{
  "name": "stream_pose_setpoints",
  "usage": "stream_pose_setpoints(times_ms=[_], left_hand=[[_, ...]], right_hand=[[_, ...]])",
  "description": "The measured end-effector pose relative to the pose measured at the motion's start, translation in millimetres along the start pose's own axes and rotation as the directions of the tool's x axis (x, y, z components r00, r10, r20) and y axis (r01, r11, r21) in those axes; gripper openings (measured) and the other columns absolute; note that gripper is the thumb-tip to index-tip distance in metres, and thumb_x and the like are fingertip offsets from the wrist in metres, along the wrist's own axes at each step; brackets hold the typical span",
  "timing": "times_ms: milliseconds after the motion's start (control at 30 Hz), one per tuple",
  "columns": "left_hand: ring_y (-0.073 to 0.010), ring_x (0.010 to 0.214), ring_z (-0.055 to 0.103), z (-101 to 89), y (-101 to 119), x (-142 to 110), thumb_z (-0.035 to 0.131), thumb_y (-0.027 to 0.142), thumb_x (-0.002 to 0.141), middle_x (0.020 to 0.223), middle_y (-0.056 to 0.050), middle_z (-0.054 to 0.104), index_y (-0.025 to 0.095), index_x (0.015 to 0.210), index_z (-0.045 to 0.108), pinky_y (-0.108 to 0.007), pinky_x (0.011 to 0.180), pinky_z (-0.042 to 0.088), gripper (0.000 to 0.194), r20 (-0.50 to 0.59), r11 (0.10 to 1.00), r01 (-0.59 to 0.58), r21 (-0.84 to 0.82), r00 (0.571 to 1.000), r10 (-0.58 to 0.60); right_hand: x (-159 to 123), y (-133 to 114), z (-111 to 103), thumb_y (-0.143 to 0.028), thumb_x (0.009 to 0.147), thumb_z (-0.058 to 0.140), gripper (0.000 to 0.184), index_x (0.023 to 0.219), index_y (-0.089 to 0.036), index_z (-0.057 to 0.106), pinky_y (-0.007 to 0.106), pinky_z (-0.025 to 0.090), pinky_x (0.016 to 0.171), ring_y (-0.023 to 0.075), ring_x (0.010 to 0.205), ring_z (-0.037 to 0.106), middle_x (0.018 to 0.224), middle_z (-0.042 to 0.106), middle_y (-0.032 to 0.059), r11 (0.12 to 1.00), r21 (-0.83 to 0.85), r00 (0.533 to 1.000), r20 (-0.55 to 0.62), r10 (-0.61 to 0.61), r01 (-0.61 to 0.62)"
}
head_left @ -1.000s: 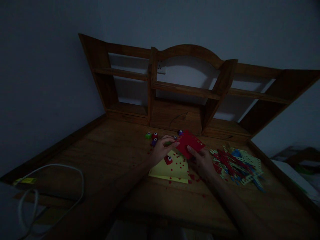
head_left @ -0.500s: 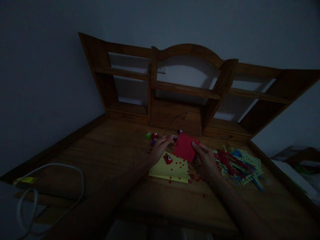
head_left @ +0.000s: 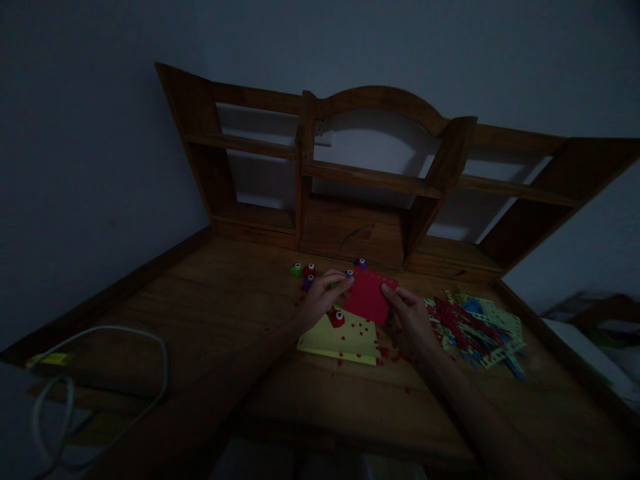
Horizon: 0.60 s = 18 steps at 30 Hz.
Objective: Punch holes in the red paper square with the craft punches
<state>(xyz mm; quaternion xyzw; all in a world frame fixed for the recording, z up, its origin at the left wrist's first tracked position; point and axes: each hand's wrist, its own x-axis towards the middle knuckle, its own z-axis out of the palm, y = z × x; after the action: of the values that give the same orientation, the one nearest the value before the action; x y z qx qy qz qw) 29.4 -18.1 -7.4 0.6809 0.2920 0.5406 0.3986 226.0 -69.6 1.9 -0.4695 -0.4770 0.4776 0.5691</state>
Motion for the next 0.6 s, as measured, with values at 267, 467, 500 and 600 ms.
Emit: stream_pose_setpoints(times_ms=[267,467,500,600], left_hand=[[-0.0164,0.078,0.058,1.7,-4.7,-2.3,0.062,0.042,0.081,0.081,-0.005,0.065,0.017,0.081,0.071,-0.028,0.075,0.044,0.026,0.046,0.999,0.024,0.048,0.999,-0.026],[-0.0161,0.075,0.059,4.9,-1.6,-5.6,0.065,0.044,0.078,0.082,-0.003,0.066,0.017,0.083,0.069,-0.027,0.069,0.044,0.028,0.101,0.99,0.136,-0.023,0.986,-0.133],[-0.0158,0.074,0.059,5.3,-1.1,-6.3,0.065,0.044,0.078,0.081,-0.003,0.066,0.016,0.082,0.069,-0.026,0.068,0.044,0.029,0.116,0.987,0.153,-0.045,0.982,-0.147],[-0.0137,0.069,0.056,5.9,-1.2,-8.1,0.063,0.045,0.079,0.076,-0.002,0.063,0.014,0.079,0.068,-0.024,0.063,0.042,0.031,0.165,0.983,0.175,-0.058,0.973,-0.163]], right_hand=[[-0.1,-6.0,-0.5,-0.046,0.075,0.069,0.027,0.089,-0.023,0.071,0.028,0.051,0.068,0.0186,0.076,0.066,0.088,0.072,0.0024,0.999,-0.034,1.0,-0.013,-0.028,0.028],[1.5,-8.0,-2.0,-0.044,0.075,0.069,0.024,0.085,-0.022,0.071,0.026,0.051,0.067,0.0167,0.074,0.065,0.085,0.072,0.0015,0.998,-0.052,0.999,-0.027,-0.045,0.043],[1.8,-7.6,-2.3,-0.044,0.075,0.07,0.024,0.084,-0.022,0.071,0.026,0.05,0.067,0.0165,0.073,0.065,0.084,0.072,0.0016,0.998,-0.056,0.999,-0.032,-0.04,0.038],[2.0,-6.7,-2.2,-0.044,0.073,0.071,0.024,0.082,-0.022,0.071,0.025,0.05,0.065,0.0165,0.071,0.064,0.082,0.071,0.0015,0.997,-0.068,0.999,-0.048,-0.025,0.022]])
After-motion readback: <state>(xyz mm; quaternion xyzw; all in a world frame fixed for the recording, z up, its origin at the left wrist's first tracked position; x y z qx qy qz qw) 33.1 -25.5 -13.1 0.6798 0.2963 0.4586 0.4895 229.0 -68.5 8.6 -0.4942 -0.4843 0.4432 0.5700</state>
